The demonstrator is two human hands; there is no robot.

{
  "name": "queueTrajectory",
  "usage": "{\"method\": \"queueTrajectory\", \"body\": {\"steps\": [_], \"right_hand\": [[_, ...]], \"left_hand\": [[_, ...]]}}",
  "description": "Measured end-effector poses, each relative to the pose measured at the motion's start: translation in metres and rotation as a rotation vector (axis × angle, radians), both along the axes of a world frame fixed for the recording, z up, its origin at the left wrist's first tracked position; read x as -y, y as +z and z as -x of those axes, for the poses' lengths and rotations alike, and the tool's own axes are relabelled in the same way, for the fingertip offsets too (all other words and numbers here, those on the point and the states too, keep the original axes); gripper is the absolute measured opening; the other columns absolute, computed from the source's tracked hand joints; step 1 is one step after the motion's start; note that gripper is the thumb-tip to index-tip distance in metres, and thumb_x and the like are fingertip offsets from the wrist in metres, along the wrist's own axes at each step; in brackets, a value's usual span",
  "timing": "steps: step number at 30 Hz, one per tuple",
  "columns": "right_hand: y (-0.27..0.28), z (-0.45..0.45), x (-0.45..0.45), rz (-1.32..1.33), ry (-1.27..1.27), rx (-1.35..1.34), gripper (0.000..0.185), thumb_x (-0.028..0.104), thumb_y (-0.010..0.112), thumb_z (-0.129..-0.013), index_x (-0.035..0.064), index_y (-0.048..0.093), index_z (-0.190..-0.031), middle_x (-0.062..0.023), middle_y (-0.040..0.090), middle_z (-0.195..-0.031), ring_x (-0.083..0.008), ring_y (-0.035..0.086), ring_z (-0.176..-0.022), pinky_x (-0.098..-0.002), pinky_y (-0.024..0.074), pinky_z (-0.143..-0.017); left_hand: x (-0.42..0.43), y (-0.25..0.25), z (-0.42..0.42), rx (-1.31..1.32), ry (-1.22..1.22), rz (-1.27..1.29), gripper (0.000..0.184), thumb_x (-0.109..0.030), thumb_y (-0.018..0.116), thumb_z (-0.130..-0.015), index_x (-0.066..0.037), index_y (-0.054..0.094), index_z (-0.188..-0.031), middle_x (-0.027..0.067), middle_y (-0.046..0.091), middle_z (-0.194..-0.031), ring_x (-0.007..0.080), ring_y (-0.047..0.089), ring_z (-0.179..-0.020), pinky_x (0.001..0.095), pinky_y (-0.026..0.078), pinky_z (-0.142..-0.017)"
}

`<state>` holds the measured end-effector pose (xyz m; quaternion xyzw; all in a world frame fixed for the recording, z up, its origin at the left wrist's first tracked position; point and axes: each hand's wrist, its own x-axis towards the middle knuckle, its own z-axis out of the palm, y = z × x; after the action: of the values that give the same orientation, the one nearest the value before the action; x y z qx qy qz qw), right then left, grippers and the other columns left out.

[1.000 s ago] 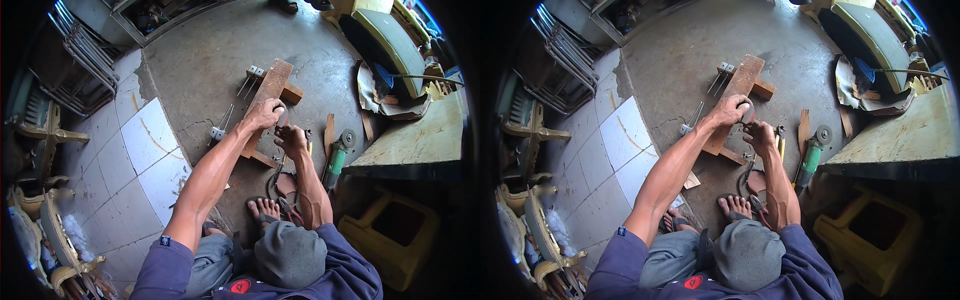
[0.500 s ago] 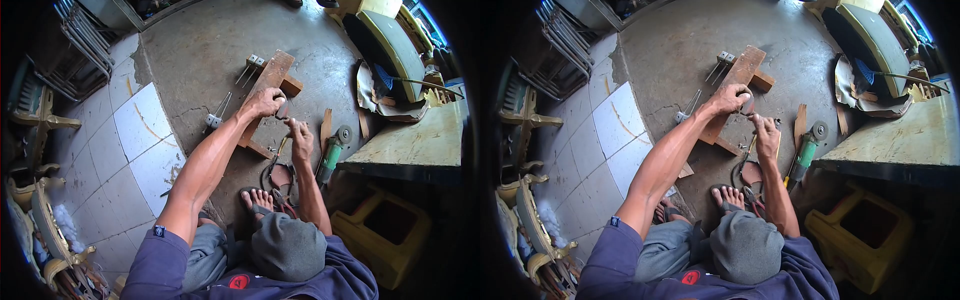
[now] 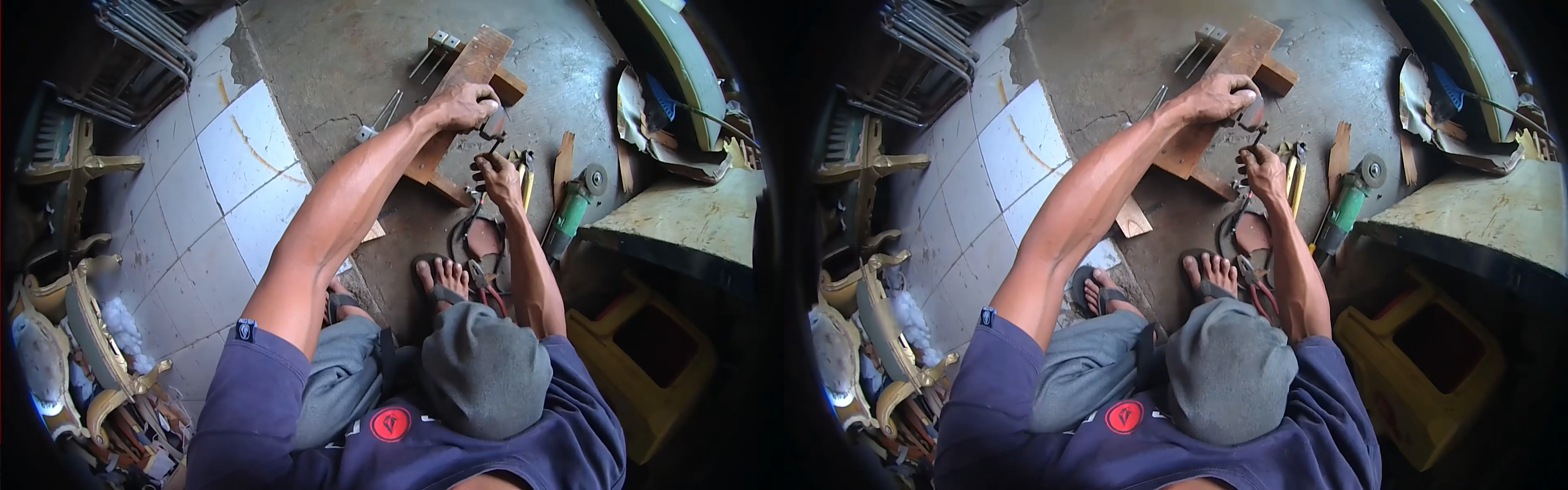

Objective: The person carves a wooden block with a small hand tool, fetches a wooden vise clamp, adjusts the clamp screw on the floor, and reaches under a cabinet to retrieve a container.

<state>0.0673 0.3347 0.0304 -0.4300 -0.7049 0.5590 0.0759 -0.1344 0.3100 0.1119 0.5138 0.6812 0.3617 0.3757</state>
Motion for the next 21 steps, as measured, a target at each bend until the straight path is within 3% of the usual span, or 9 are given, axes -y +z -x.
{"method": "queueTrajectory", "body": {"steps": [2, 4, 7, 8, 10, 14, 18, 19, 21], "right_hand": [[-0.003, 0.013, -0.023, -0.208, -0.047, 0.139, 0.027, 0.024, 0.061, -0.098, 0.0057, 0.072, -0.113, -0.011, 0.077, -0.091, -0.0192, 0.073, -0.076, -0.0359, 0.0563, -0.071], [-0.023, 0.023, -0.052, -0.318, -0.072, 0.007, 0.023, 0.022, 0.064, -0.097, 0.0076, 0.074, -0.112, -0.0091, 0.076, -0.089, -0.0165, 0.073, -0.076, -0.0338, 0.0563, -0.07], [0.011, 0.035, -0.083, -0.148, -0.136, -0.35, 0.02, 0.011, 0.063, -0.097, 0.0065, 0.073, -0.114, -0.0047, 0.074, -0.09, -0.011, 0.069, -0.082, -0.0285, 0.0565, -0.073], [0.015, 0.03, -0.095, 0.089, -0.091, -0.48, 0.025, 0.011, 0.062, -0.098, 0.0043, 0.069, -0.121, -0.0077, 0.073, -0.095, -0.0149, 0.069, -0.087, -0.0295, 0.0577, -0.078], [0.052, 0.028, -0.093, 0.18, -0.149, -0.587, 0.033, 0.011, 0.059, -0.1, 0.003, 0.062, -0.132, -0.0072, 0.073, -0.103, -0.0154, 0.068, -0.088, -0.0296, 0.0564, -0.084], [0.093, 0.006, -0.059, 0.219, -0.094, -0.663, 0.032, 0.013, 0.059, -0.099, -0.0048, 0.061, -0.125, -0.0114, 0.071, -0.097, -0.0191, 0.069, -0.093, -0.0315, 0.0558, -0.088], [0.075, -0.003, 0.0, -0.002, -0.172, -0.649, 0.02, 0.015, 0.062, -0.098, -0.0016, 0.065, -0.109, -0.0098, 0.072, -0.093, -0.0164, 0.068, -0.081, -0.0322, 0.0535, -0.083], [0.077, -0.006, 0.019, 0.111, -0.136, -0.535, 0.017, 0.015, 0.064, -0.097, 0.0015, 0.069, -0.106, -0.0074, 0.072, -0.087, -0.0138, 0.066, -0.068, -0.0309, 0.0548, -0.074], [0.061, -0.02, 0.04, -0.24, 0.099, -0.333, 0.014, 0.015, 0.067, -0.096, 0.0029, 0.073, -0.098, -0.0042, 0.07, -0.076, -0.0106, 0.06, -0.056, -0.027, 0.0519, -0.058]], "left_hand": [[0.0, 0.001, 0.001, 0.022, -0.007, 0.007, 0.026, -0.025, 0.06, -0.096, -0.006, 0.07, -0.11, 0.0051, 0.069, -0.086, 0.0133, 0.06, -0.08, 0.0328, 0.05, -0.074], [-0.001, -0.008, 0.002, -0.006, -0.033, -0.001, 0.027, -0.025, 0.059, -0.096, -0.006, 0.07, -0.112, 0.0075, 0.07, -0.09, 0.016, 0.063, -0.083, 0.0335, 0.051, -0.077], [-0.002, -0.005, 0.002, 0.006, -0.019, -0.028, 0.029, -0.027, 0.057, -0.095, -0.008, 0.07, -0.113, 0.0128, 0.072, -0.101, 0.0218, 0.067, -0.095, 0.0352, 0.051, -0.085], [-0.001, -0.002, 0.002, 0.007, -0.022, -0.034, 0.029, -0.027, 0.057, -0.095, -0.008, 0.07, -0.113, 0.0128, 0.072, -0.101, 0.0218, 0.067, -0.095, 0.0352, 0.051, -0.085], [0.001, 0.009, 0.0, 0.047, -0.003, 0.078, 0.03, -0.028, 0.058, -0.095, -0.007, 0.07, -0.112, 0.013, 0.072, -0.101, 0.0213, 0.066, -0.097, 0.0357, 0.051, -0.087], [0.0, 0.0, 0.001, 0.046, -0.02, 0.011, 0.03, -0.028, 0.059, -0.096, -0.006, 0.07, -0.112, 0.0129, 0.071, -0.1, 0.0195, 0.066, -0.096, 0.0352, 0.051, -0.087], [-0.002, 0.002, 0.001, 0.068, -0.001, 0.095, 0.029, -0.029, 0.06, -0.096, -0.007, 0.07, -0.112, 0.009, 0.071, -0.1, 0.0181, 0.065, -0.094, 0.0339, 0.051, -0.087], [-0.001, 0.003, 0.001, 0.06, 0.006, 0.106, 0.029, -0.028, 0.061, -0.095, -0.007, 0.07, -0.113, 0.0086, 0.072, -0.1, 0.0179, 0.065, -0.095, 0.0336, 0.05, -0.089], [0.003, -0.007, -0.003, 0.057, -0.008, 0.07, 0.029, -0.028, 0.061, -0.095, -0.007, 0.07, -0.113, 0.0087, 0.072, -0.1, 0.0176, 0.065, -0.095, 0.0333, 0.05, -0.088]]}}
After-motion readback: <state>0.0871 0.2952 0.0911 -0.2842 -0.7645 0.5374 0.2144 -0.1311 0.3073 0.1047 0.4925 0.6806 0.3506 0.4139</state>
